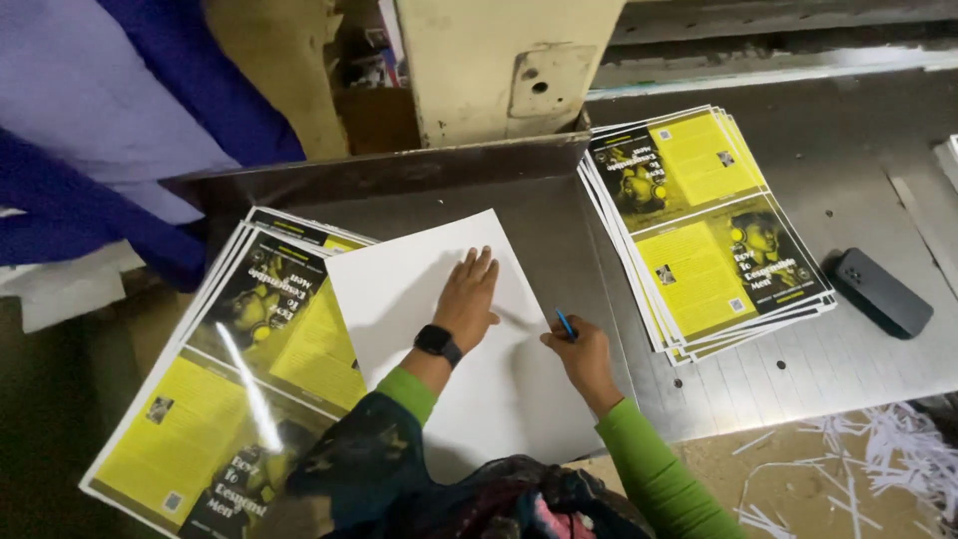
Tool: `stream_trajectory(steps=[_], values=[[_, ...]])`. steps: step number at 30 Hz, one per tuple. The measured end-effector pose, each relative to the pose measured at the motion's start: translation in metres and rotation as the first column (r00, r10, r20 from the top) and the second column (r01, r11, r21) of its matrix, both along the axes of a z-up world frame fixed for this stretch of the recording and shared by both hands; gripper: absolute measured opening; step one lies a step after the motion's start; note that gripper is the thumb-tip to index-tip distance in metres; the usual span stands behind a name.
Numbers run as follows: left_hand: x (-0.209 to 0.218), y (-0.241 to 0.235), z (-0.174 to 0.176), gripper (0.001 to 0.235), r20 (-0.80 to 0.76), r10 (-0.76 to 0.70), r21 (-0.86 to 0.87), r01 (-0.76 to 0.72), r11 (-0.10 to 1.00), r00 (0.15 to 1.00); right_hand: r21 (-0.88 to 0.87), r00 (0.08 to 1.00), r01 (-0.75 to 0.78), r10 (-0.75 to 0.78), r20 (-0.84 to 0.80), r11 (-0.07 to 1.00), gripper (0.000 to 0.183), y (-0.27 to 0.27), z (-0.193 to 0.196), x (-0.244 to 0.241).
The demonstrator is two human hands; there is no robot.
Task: Aligning and marking printed sheets on an industrial paper cutter for finishing.
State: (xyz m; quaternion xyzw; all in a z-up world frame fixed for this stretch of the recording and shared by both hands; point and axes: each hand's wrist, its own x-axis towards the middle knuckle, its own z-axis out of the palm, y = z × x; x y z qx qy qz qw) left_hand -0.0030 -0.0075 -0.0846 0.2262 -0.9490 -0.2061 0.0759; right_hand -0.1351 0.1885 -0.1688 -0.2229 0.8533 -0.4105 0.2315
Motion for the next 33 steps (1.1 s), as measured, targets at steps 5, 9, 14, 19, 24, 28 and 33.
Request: stream_trajectory(steps=[5, 9, 14, 19, 24, 28, 33], values=[[-0.038, -0.015, -0.022, 0.122, 0.37, -0.113, 0.197, 0.041, 0.98, 0.922, 0.124, 0.965, -0.06, 0.09, -0.248, 0.99, 0.043, -0.009, 0.051, -0.001], [-0.04, -0.015, -0.01, 0.12, 0.397, -0.079, 0.127, 0.03, 0.991, 0.914, 0.046, 0.955, -0.118, 0.126, -0.268, 0.992, 0.043, -0.042, 0.046, -0.015], [-0.039, -0.012, 0.006, 0.106, 0.437, -0.026, 0.022, 0.018, 1.0, 0.899, 0.142, 0.89, -0.123, 0.172, -0.422, 0.982, 0.031, -0.107, 0.046, -0.029], [-0.031, -0.011, 0.033, 0.098, 0.372, -0.013, -0.028, 0.025, 0.999, 0.928, 0.155, 0.898, -0.077, 0.136, -0.418, 0.985, 0.033, -0.147, 0.034, -0.044], [-0.028, -0.008, 0.033, 0.085, 0.35, 0.006, -0.124, 0.04, 0.991, 0.937, 0.134, 0.892, -0.124, 0.17, -0.419, 0.983, 0.034, -0.149, 0.041, -0.041], [-0.032, -0.009, 0.029, 0.089, 0.379, -0.001, -0.078, 0.033, 0.996, 0.925, 0.121, 0.893, -0.151, 0.188, -0.41, 0.981, 0.033, -0.148, 0.045, -0.038], [-0.034, -0.008, 0.032, 0.091, 0.429, -0.009, -0.09, 0.053, 0.995, 0.903, 0.144, 0.879, -0.178, 0.223, -0.42, 0.973, 0.033, -0.146, 0.049, -0.036]])
